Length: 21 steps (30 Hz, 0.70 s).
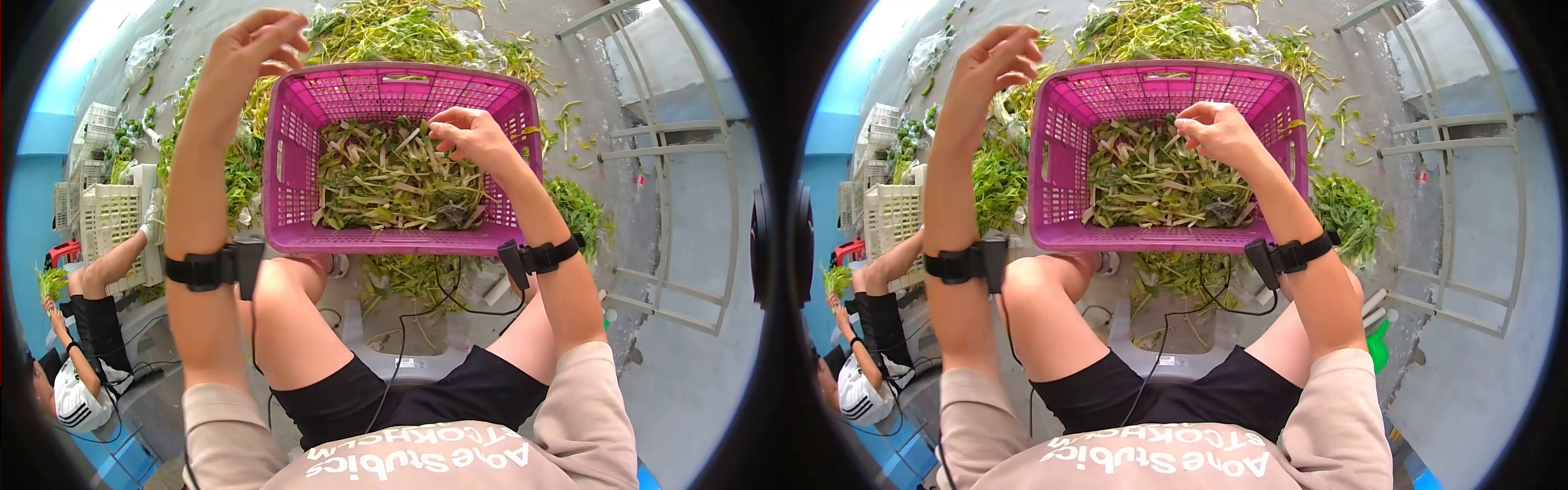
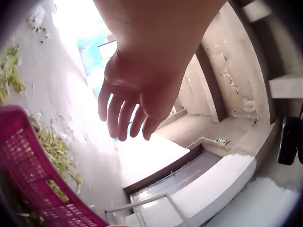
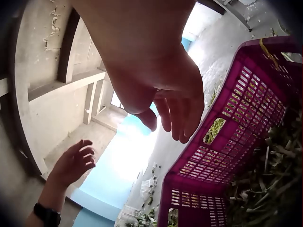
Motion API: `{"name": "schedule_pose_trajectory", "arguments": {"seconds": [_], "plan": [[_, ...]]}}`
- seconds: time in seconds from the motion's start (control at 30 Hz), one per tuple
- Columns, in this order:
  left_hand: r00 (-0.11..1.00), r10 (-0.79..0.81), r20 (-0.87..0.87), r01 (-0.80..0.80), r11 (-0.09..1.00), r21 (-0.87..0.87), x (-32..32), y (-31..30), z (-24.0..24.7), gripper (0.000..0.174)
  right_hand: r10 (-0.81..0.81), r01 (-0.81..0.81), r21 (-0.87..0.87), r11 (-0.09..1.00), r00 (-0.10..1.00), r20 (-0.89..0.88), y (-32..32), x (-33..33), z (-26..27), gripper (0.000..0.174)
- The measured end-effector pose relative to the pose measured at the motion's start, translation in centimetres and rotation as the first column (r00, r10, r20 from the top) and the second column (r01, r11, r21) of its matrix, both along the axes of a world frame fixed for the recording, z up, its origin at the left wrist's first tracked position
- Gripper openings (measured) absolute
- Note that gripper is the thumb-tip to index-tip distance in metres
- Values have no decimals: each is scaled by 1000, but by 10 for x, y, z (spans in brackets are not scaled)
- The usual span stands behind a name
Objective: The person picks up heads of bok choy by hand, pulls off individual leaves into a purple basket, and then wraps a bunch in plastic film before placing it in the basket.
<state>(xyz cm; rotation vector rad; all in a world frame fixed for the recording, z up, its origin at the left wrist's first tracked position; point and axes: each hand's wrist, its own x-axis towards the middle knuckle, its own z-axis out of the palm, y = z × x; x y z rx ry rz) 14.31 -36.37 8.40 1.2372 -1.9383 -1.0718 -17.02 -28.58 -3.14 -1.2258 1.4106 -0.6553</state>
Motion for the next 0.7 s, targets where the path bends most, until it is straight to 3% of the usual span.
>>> {"name": "schedule_pose_trajectory", "arguments": {"seconds": [0.03, 0.07, 0.1, 0.13, 0.2, 0.23, 0.37, 0.57, 0.7], "plan": [[939, 105, -328, -72, 991, 109, -3, 3, -8, 28, 30, -31, -24, 999, 999, -11, -4, 3, -12, 29], [763, 227, -605, -104, 967, 232, -6, 7, -17, 29, 32, -32, -20, 999, 999, -10, -8, 6, -20, 29], [612, 317, -724, -90, 938, 335, -9, 13, -29, 24, 81, -80, 6, 997, 997, -16, -12, 10, -28, 29], [612, 321, -723, -92, 937, 338, -6, 18, -45, 24, 131, -130, 32, 991, 991, -21, -16, 14, -36, 28], [308, 520, -796, -32, 842, 538, 0, 26, -75, 16, 172, -170, 36, 985, 984, -43, -29, 22, -54, 29], [279, 642, -714, -87, 758, 647, 1, 27, -81, 12, 209, -205, 40, 978, 971, -120, -35, 28, -62, 30], [215, 753, -622, -162, 656, 737, 22, 22, -115, 12, 299, -280, 108, 954, 919, -259, -61, 58, -94, 34], [216, 783, -583, -193, 620, 761, 22, 21, -131, 12, 463, -373, 284, 883, 789, -404, -108, 109, -157, 39], [172, 794, -583, -206, 607, 767, 22, 19, -139, 12, 557, -479, 288, 829, 675, -484, -124, 135, -198, 41]]}}
